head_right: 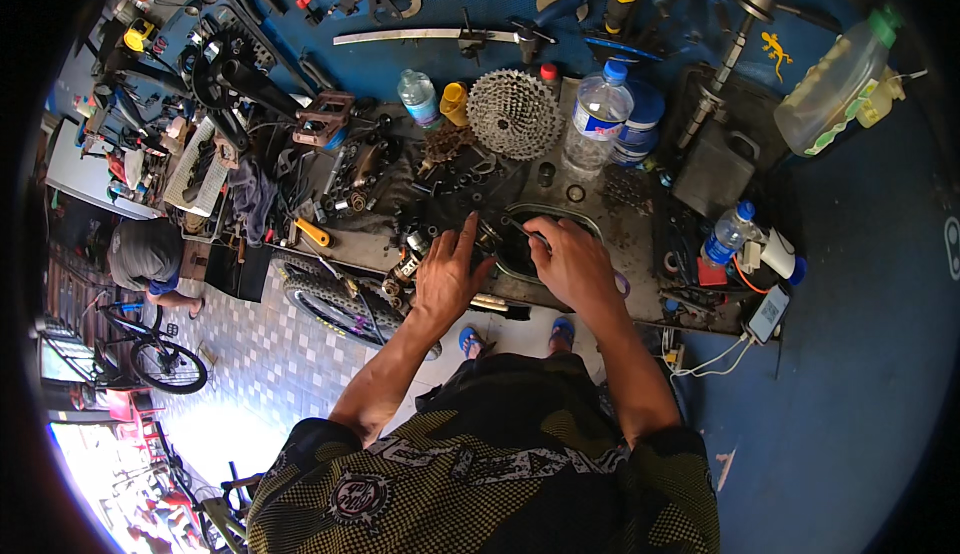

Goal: The person wipes a bicycle hub with a cloth, then uses a small brush to scrub the hub over a metal sink. The person rotates the hub while scrubbing and continues cleaning the same component throughout the clip.

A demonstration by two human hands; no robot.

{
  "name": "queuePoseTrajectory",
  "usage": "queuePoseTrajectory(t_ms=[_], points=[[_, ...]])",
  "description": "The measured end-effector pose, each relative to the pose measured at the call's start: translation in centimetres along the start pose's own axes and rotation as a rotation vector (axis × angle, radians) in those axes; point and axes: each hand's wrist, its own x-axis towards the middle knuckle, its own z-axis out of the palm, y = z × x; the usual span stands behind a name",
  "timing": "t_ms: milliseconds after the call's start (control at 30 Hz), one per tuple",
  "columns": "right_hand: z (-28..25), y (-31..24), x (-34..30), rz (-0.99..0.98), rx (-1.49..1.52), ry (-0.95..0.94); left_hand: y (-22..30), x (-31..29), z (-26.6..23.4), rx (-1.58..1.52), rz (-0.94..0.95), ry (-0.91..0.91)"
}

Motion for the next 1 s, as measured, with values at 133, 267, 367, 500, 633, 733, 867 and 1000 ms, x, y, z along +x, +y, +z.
queuePoseTrajectory(t_ms=[133, 267, 367, 500, 633, 733, 867, 1000], points=[[0.0, -0.1, 0.2, 0.012, -0.018, -0.018, -0.1, -0.1, -0.1, 0.019, 0.016, 0.014], [0.4, 1.1, 0.7, -0.010, 0.008, -0.055, -0.5, -0.3, 0.0, 0.078, 0.069, 0.026], [0.1, 0.9, 0.9, 0.000, -0.008, -0.100, -0.8, -0.4, 0.0, 0.129, 0.107, 0.008], [2.3, 0.3, 0.2, -0.033, -0.109, 0.063, -0.9, 0.1, -0.1, 0.127, 0.091, -0.025], [4.9, 0.8, -0.5, -0.043, -0.063, 0.231, -0.6, 0.5, 0.2, 0.101, 0.043, -0.034], [6.6, 1.3, -0.7, -0.045, 0.026, 0.315, -0.5, 0.8, 0.1, 0.049, 0.031, -0.017], [8.3, 2.6, -0.6, -0.089, 0.157, 0.429, -0.2, 1.2, 0.0, -0.064, -0.035, -0.052], [8.6, 3.9, -0.1, -0.041, 0.331, 0.437, 0.0, 1.2, -0.3, -0.209, -0.102, -0.099]])
